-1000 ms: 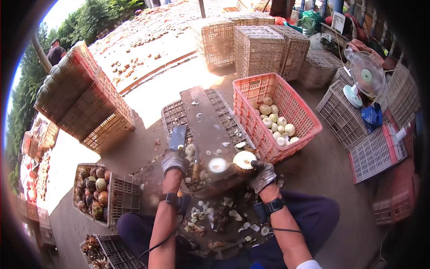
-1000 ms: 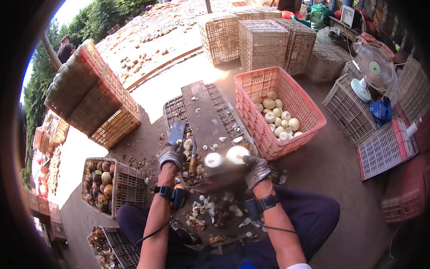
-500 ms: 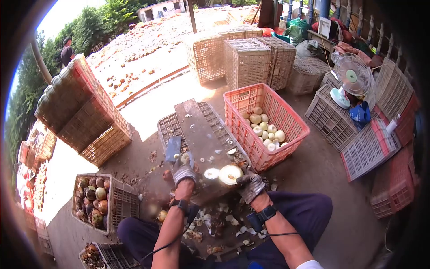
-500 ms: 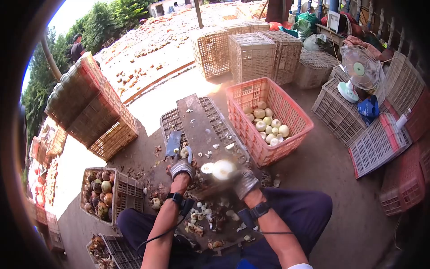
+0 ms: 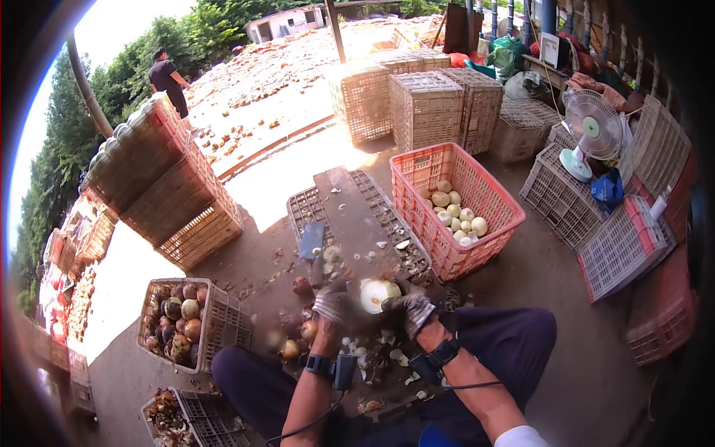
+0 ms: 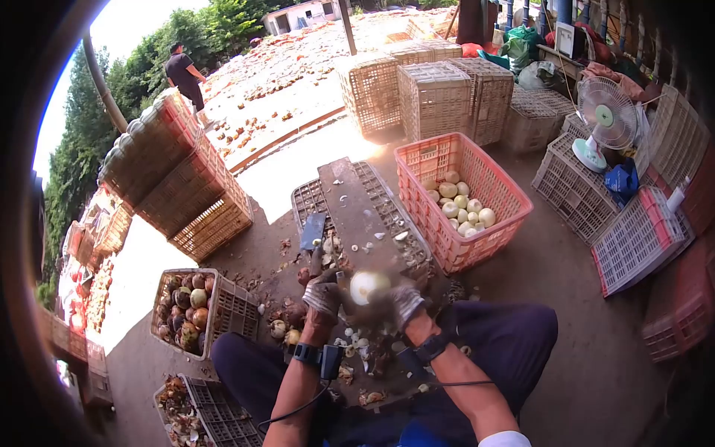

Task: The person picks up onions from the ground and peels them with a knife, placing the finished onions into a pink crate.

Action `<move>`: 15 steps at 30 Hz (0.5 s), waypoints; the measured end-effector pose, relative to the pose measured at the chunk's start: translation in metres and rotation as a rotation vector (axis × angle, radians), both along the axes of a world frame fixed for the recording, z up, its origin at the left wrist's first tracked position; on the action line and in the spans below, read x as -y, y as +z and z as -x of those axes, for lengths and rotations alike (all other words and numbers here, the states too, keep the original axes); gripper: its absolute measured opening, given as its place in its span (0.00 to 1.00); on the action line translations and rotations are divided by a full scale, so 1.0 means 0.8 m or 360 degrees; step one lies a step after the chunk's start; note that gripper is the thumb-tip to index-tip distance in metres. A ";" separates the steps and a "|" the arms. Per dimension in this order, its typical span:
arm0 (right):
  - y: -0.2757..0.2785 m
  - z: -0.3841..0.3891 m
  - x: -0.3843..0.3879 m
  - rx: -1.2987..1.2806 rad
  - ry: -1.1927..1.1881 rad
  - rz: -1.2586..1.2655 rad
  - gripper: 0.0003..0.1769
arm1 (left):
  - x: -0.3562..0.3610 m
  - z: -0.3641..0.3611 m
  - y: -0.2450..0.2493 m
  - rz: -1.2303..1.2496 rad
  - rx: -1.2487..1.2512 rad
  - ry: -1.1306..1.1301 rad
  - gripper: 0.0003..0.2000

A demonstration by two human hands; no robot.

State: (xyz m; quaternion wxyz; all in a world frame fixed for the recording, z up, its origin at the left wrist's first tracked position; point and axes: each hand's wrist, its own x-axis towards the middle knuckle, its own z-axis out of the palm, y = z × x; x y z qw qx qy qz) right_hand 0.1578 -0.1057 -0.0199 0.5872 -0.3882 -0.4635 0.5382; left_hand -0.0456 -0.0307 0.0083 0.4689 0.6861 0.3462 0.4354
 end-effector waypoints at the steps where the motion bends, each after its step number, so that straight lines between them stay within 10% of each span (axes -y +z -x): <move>1: -0.007 0.004 0.003 0.0105 0.0009 -0.0084 0.41 | 0.013 -0.003 0.005 -0.0521 -0.0382 0.0166 0.09; 4: -0.016 0.016 0.015 0.0384 -0.0015 -0.0274 0.42 | 0.062 -0.011 0.021 -0.0323 -0.0325 0.0248 0.09; 7: 0.068 0.035 0.039 -0.0389 -0.0068 0.0595 0.43 | 0.091 -0.019 0.028 -0.0537 -0.0236 0.0336 0.10; 9: 0.096 0.039 0.049 -0.0580 -0.0058 0.0875 0.45 | 0.115 -0.019 0.061 0.0289 0.0356 0.0203 0.13; 15: 0.137 0.037 0.069 0.0055 -0.0156 0.0565 0.47 | 0.115 -0.002 0.088 0.0194 0.0067 0.0013 0.09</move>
